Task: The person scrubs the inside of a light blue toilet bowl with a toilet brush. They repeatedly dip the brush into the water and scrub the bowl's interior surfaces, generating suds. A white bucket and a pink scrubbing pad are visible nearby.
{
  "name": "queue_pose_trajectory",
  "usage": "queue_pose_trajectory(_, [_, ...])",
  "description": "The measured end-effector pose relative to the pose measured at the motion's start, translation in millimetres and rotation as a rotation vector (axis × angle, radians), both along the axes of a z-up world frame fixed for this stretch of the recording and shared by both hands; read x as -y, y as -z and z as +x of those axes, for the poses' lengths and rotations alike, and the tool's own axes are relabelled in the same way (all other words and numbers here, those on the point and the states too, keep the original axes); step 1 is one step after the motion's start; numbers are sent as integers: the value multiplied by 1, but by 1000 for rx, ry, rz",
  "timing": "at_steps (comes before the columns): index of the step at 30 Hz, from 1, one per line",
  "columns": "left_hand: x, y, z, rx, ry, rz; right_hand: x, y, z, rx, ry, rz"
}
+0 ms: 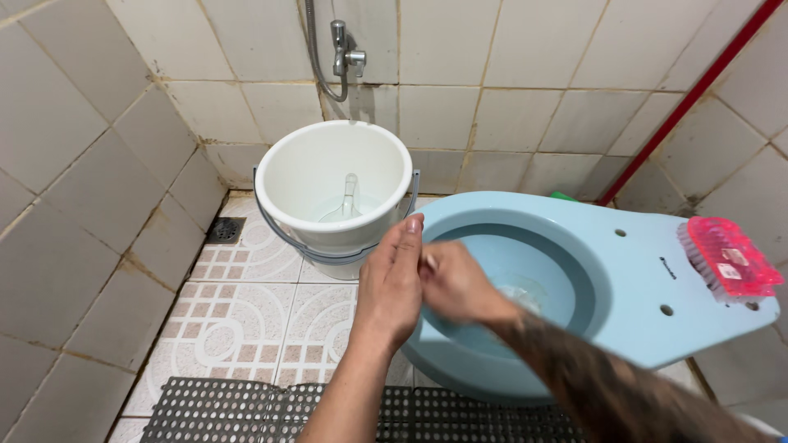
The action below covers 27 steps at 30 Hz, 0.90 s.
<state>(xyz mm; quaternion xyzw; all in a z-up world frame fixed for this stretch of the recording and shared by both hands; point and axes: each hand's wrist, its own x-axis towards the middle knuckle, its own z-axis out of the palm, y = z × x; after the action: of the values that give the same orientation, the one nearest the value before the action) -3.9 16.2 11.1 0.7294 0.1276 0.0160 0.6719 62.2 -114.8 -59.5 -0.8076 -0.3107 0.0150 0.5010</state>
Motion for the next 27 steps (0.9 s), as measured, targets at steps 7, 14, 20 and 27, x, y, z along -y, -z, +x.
queue_pose_trajectory(7, [1, -4, -5, 101, 8, 65, 31, 14, -38, 56, 74, -56])
queue_pose_trajectory(14, [7, 2, -7, 125, 39, 109, 73, 17, -54, -120, 117, 55])
queue_pose_trajectory(20, [14, 15, -1, 160, 53, 73, 87, 19, -56, -152, 212, 96])
queue_pose_trajectory(27, [24, 19, 1, 138, 98, 108, 120, -15, -37, -300, 317, 175])
